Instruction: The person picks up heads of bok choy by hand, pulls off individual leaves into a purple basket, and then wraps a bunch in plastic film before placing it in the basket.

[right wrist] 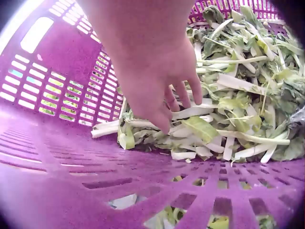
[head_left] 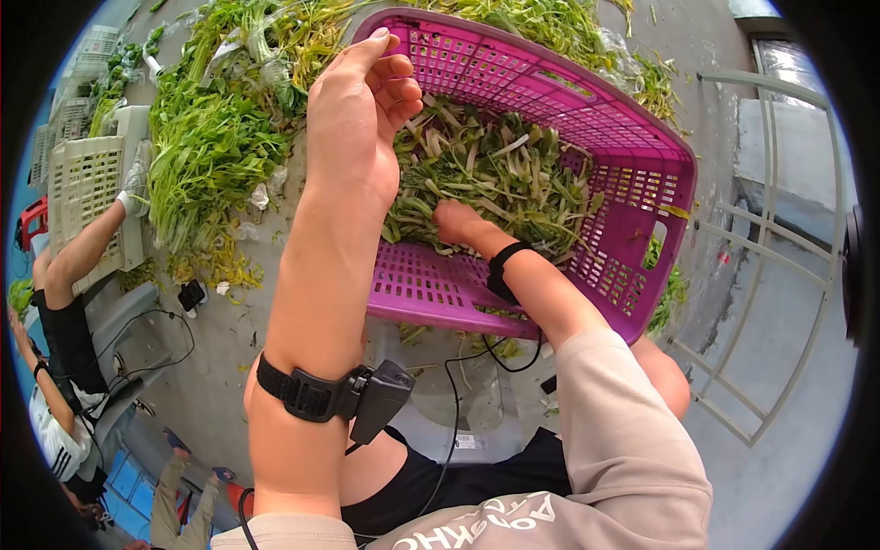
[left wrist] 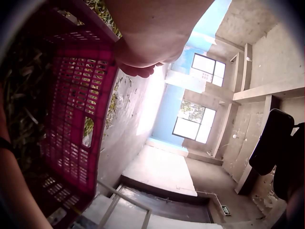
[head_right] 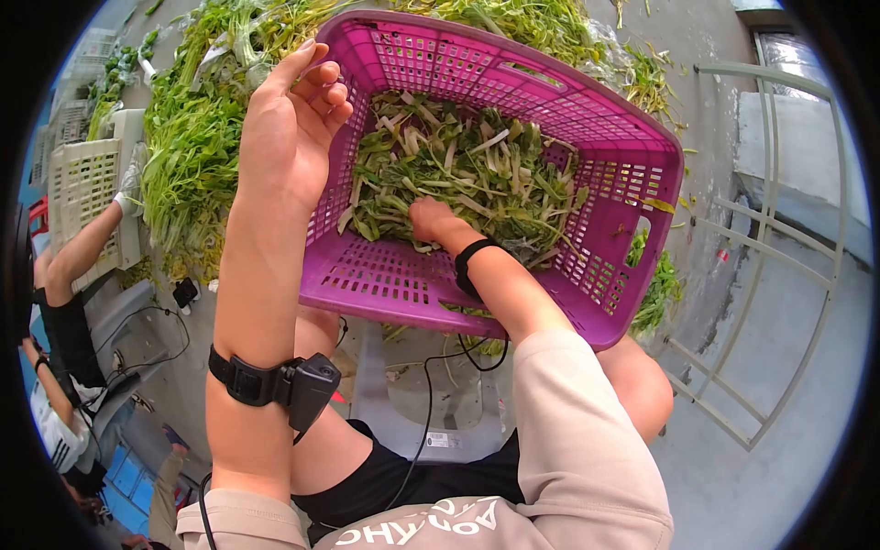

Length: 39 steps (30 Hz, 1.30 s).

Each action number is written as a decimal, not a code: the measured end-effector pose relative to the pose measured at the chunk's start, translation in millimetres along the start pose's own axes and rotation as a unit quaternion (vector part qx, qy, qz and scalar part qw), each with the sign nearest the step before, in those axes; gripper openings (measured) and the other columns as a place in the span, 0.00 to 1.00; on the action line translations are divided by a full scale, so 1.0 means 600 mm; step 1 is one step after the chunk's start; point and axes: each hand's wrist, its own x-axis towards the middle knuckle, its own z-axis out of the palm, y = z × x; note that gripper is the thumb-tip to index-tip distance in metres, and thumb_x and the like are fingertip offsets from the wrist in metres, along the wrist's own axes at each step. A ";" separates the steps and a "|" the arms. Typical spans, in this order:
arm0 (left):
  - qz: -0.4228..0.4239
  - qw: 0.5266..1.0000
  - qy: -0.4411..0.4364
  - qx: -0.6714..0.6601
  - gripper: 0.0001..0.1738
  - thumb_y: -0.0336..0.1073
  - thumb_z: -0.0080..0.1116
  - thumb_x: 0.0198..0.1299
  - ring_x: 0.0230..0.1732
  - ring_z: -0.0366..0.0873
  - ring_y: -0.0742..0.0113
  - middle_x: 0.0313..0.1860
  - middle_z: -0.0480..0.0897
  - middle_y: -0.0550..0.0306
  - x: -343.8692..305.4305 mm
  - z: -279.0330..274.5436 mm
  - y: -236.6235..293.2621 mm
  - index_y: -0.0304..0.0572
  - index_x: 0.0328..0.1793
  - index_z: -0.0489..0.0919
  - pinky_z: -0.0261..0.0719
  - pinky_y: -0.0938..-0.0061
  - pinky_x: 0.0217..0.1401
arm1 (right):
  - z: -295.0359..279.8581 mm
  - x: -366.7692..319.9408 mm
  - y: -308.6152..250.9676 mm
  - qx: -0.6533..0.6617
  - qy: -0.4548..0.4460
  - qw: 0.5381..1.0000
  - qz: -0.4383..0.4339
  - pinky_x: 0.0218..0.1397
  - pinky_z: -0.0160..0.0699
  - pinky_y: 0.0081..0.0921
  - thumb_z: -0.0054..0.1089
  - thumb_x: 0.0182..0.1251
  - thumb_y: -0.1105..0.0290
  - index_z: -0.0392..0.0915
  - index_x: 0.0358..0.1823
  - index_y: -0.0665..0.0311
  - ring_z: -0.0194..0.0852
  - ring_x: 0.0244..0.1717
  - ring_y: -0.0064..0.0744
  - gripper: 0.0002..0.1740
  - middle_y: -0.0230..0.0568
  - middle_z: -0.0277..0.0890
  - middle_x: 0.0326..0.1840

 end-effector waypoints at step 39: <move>-0.096 0.974 -0.067 0.193 0.11 0.37 0.58 0.70 0.18 0.59 0.84 0.27 0.76 0.69 -0.033 0.050 -0.039 0.40 0.53 0.80 0.57 0.83 0.21 | 0.004 -0.120 0.325 0.410 0.198 0.852 0.257 0.71 0.71 0.47 0.67 0.65 0.67 0.78 0.67 0.61 0.73 0.68 0.50 0.27 0.54 0.75 0.68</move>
